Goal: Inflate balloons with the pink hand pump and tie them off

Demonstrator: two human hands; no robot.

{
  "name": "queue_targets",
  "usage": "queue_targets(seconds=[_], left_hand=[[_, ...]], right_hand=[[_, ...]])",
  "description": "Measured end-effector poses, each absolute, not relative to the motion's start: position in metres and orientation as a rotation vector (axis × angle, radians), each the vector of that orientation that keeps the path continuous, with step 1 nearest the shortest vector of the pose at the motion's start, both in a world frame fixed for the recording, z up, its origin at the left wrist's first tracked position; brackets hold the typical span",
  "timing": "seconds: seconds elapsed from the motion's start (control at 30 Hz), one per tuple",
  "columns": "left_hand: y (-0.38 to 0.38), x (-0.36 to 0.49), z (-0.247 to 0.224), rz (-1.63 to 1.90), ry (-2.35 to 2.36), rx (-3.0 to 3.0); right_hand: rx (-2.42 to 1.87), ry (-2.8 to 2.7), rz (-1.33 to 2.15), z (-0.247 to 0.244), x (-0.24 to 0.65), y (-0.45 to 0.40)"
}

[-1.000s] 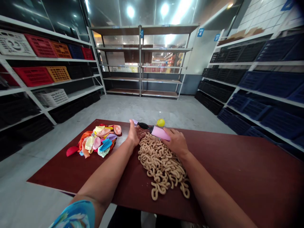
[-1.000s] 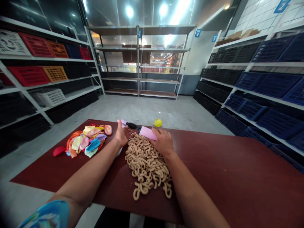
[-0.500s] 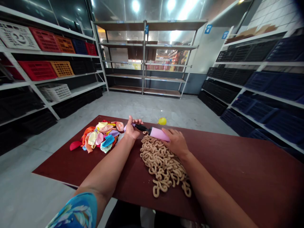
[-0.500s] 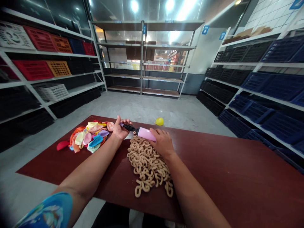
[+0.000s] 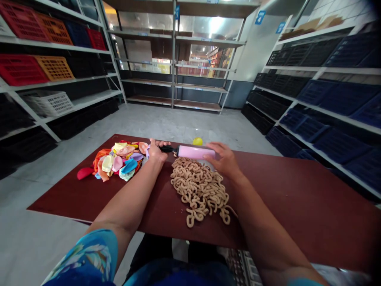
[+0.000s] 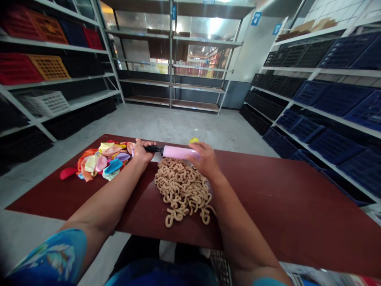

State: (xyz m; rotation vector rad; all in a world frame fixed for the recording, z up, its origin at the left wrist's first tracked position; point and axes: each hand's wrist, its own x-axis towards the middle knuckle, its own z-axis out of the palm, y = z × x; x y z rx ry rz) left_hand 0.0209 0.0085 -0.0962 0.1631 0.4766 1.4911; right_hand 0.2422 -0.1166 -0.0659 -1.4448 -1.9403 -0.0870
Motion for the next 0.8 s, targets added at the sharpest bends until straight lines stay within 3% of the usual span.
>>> queue_targets(seconds=[0.2,0.57,0.8], left_hand=[[0.012,0.016,-0.097,1.524,0.450,0.108],[0.015,0.012,-0.100,1.526,0.441,0.075],[0.011,0.011,-0.098,1.528,0.421,0.078]], right_hand=[[-1.549,-2.358,0.391,-0.025,0.260,-0.169],[-1.811,-2.142,0.036,-0.114,0.167,-0.269],[-1.649,-2.242,-0.052,-0.092,0.136,-0.235]])
